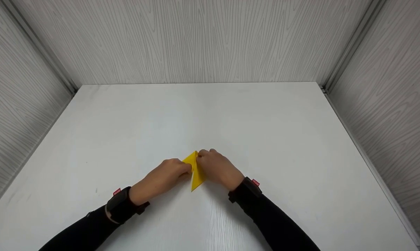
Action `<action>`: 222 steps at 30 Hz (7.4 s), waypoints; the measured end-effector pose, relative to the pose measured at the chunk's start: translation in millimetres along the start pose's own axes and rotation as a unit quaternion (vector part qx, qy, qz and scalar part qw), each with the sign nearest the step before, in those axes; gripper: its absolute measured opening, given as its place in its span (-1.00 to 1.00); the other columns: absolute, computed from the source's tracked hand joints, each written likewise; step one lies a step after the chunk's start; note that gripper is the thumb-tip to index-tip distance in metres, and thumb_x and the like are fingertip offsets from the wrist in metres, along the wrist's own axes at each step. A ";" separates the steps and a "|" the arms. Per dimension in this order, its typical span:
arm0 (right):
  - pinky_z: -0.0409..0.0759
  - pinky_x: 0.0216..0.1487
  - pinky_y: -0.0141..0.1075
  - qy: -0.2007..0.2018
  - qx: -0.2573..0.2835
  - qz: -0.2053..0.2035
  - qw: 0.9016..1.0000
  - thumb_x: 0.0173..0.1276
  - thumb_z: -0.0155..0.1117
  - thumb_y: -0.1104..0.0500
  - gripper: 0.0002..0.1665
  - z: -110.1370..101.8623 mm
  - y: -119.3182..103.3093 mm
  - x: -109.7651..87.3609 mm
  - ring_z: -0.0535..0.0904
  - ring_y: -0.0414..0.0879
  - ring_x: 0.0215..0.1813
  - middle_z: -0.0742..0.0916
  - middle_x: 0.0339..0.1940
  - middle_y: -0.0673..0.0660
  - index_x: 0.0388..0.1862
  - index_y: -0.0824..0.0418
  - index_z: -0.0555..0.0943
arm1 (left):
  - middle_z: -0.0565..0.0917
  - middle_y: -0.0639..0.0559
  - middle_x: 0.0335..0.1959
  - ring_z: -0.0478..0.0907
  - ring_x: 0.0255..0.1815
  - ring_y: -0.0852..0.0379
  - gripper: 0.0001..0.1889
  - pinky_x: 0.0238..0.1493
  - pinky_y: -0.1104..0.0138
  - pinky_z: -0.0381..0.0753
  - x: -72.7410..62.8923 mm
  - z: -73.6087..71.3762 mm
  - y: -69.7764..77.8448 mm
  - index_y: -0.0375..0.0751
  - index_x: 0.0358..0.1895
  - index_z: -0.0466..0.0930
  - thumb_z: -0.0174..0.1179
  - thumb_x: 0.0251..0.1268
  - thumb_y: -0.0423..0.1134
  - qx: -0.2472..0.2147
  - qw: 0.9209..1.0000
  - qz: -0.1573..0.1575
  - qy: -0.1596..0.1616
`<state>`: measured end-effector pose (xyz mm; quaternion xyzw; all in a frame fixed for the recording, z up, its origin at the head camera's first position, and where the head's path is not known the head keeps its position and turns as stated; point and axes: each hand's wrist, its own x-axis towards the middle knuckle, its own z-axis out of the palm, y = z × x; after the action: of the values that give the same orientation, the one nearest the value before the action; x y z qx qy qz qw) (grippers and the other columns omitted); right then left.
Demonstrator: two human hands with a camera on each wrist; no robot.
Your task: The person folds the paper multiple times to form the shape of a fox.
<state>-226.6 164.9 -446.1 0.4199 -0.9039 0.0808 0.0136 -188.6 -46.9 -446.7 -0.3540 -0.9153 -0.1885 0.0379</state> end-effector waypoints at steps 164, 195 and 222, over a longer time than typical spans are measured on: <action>0.73 0.14 -0.20 0.009 -0.098 -0.047 0.994 0.23 0.63 0.35 -0.49 2.8 -5.9 0.7 0.68 0.08 0.01 0.76 0.18 0.15 0.17 0.20 0.74 | 0.65 -0.02 0.16 0.57 0.01 -0.03 -0.58 -0.14 0.19 0.67 -53.0 -34.0 -42.1 0.13 0.39 0.64 0.23 0.58 0.07 0.309 0.948 0.040 -0.070; 0.73 0.11 -0.21 0.005 -0.085 -0.043 0.995 0.28 0.56 0.39 -0.51 2.2 -6.5 1.9 0.69 0.08 0.01 0.77 0.19 0.15 0.19 0.19 0.76 | 0.59 0.01 -0.52 0.40 -0.46 0.12 -0.87 -0.35 0.31 0.43 6.4 -40.8 -38.5 -0.31 -0.41 0.78 0.35 0.33 -0.48 0.021 0.995 -0.082 -0.052; 0.69 0.22 -0.13 0.021 0.019 -0.064 0.998 0.33 0.43 0.52 -0.51 0.2 6.9 -0.4 0.71 0.12 0.17 0.77 0.16 0.20 0.22 0.28 0.73 | 0.66 -0.08 -0.41 0.50 -0.38 0.06 -0.75 -0.28 0.29 0.61 41.9 -22.3 -27.0 -0.43 -0.20 0.73 0.54 0.28 -0.28 -0.020 0.975 -0.197 -0.101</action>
<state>-231.6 169.5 -447.3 0.4749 -0.8731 0.1058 0.0298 -239.1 -46.9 -426.1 -0.1844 -0.9621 -0.1743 -0.0996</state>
